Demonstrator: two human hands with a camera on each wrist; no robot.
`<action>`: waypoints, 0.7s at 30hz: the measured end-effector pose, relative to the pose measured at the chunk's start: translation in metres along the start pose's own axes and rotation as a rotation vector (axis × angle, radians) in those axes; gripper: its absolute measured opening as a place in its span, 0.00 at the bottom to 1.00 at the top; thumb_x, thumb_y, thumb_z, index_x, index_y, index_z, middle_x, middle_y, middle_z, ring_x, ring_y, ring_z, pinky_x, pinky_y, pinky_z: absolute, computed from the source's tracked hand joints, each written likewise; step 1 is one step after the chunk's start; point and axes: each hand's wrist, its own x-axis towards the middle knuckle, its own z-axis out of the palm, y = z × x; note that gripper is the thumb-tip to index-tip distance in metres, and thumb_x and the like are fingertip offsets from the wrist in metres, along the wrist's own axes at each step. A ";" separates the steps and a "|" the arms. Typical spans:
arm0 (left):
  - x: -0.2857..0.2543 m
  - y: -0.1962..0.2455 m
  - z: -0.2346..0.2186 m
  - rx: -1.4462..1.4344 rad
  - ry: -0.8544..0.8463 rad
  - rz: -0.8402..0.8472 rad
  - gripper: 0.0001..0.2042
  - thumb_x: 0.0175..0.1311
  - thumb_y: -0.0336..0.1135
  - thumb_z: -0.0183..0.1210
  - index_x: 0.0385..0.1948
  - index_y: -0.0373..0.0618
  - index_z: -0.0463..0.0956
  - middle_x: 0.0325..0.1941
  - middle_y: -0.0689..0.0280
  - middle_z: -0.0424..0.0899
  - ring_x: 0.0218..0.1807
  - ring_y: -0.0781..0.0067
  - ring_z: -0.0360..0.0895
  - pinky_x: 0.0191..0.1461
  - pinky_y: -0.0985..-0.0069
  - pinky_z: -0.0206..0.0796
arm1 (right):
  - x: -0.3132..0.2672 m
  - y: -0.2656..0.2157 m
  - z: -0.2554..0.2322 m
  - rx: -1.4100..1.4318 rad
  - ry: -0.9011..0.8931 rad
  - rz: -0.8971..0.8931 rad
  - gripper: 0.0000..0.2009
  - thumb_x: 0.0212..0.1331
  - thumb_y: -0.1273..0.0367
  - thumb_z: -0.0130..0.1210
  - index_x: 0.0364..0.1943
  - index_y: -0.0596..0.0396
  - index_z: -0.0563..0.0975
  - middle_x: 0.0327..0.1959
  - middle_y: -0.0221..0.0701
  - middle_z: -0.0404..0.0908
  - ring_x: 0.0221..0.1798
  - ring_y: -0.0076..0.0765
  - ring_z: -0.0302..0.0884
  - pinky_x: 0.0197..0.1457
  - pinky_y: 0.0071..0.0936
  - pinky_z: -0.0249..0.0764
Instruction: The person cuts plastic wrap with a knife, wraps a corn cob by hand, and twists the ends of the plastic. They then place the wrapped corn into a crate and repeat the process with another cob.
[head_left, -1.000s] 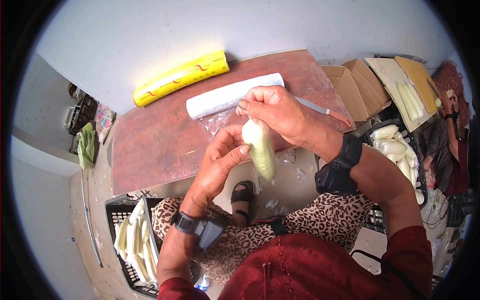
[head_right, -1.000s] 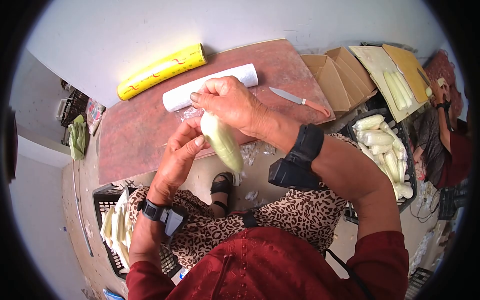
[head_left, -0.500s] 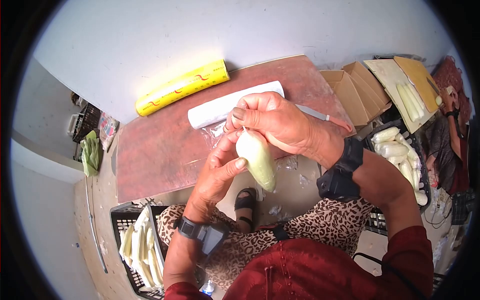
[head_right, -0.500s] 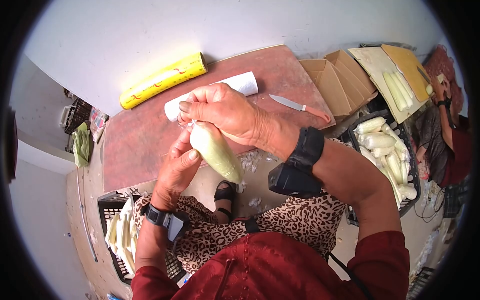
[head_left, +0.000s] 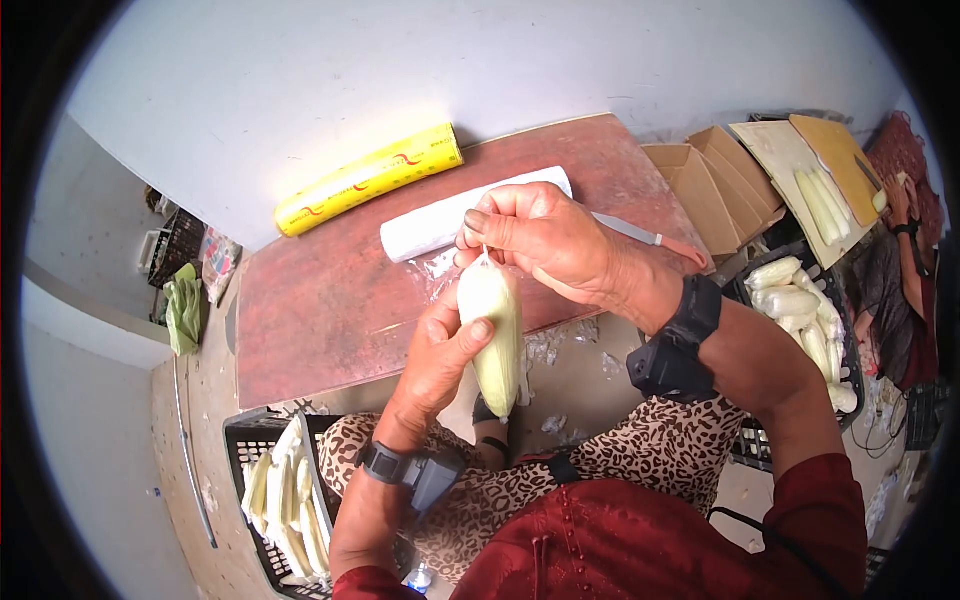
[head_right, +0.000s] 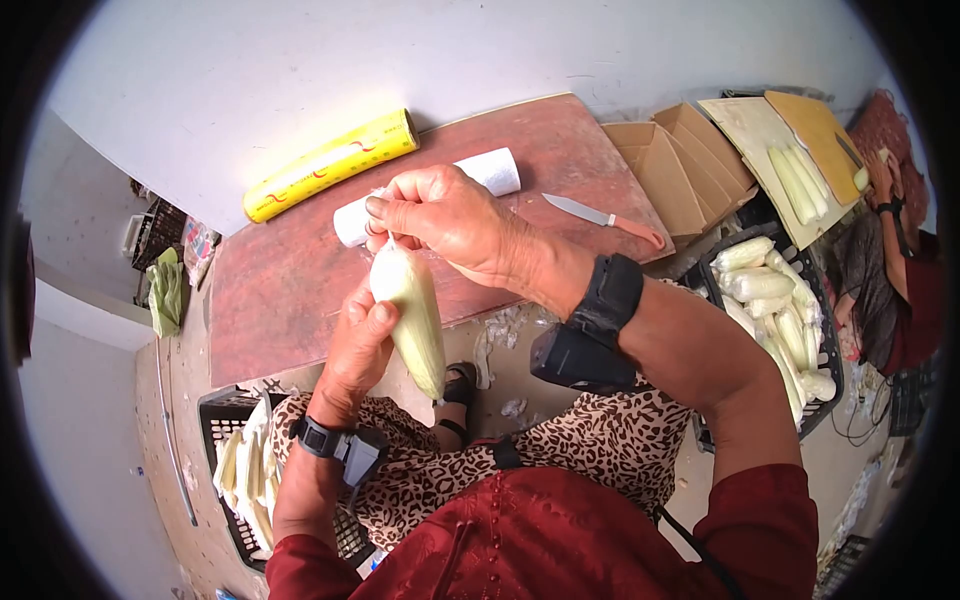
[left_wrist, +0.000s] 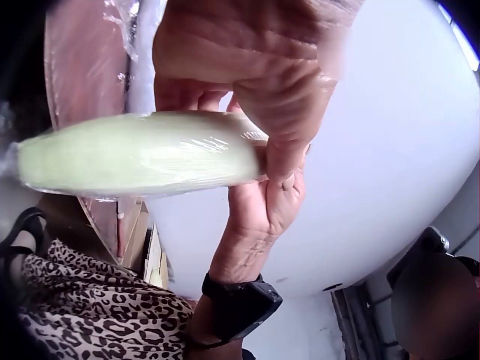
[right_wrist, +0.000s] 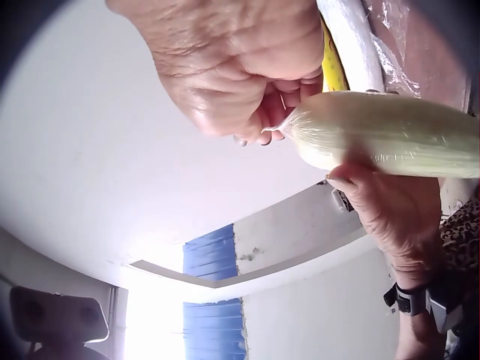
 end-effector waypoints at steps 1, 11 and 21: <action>0.000 0.000 0.000 -0.025 0.006 0.000 0.35 0.59 0.55 0.62 0.62 0.42 0.63 0.56 0.65 0.73 0.59 0.71 0.69 0.64 0.70 0.59 | -0.001 -0.001 0.000 0.008 -0.021 0.017 0.12 0.67 0.63 0.52 0.36 0.59 0.77 0.33 0.29 0.79 0.33 0.19 0.71 0.38 0.18 0.68; 0.006 0.001 0.003 -0.247 -0.001 -0.047 0.37 0.62 0.62 0.53 0.62 0.40 0.61 0.58 0.54 0.74 0.59 0.58 0.72 0.66 0.61 0.60 | 0.003 0.002 0.005 0.230 -0.063 0.034 0.12 0.69 0.63 0.50 0.39 0.61 0.75 0.37 0.34 0.78 0.42 0.26 0.76 0.48 0.24 0.75; 0.004 -0.005 -0.004 -0.218 -0.017 -0.053 0.35 0.56 0.60 0.61 0.54 0.38 0.67 0.45 0.56 0.78 0.44 0.63 0.78 0.51 0.68 0.71 | 0.006 0.004 0.006 0.082 0.007 0.022 0.11 0.67 0.64 0.52 0.36 0.59 0.76 0.33 0.31 0.79 0.37 0.22 0.73 0.41 0.22 0.71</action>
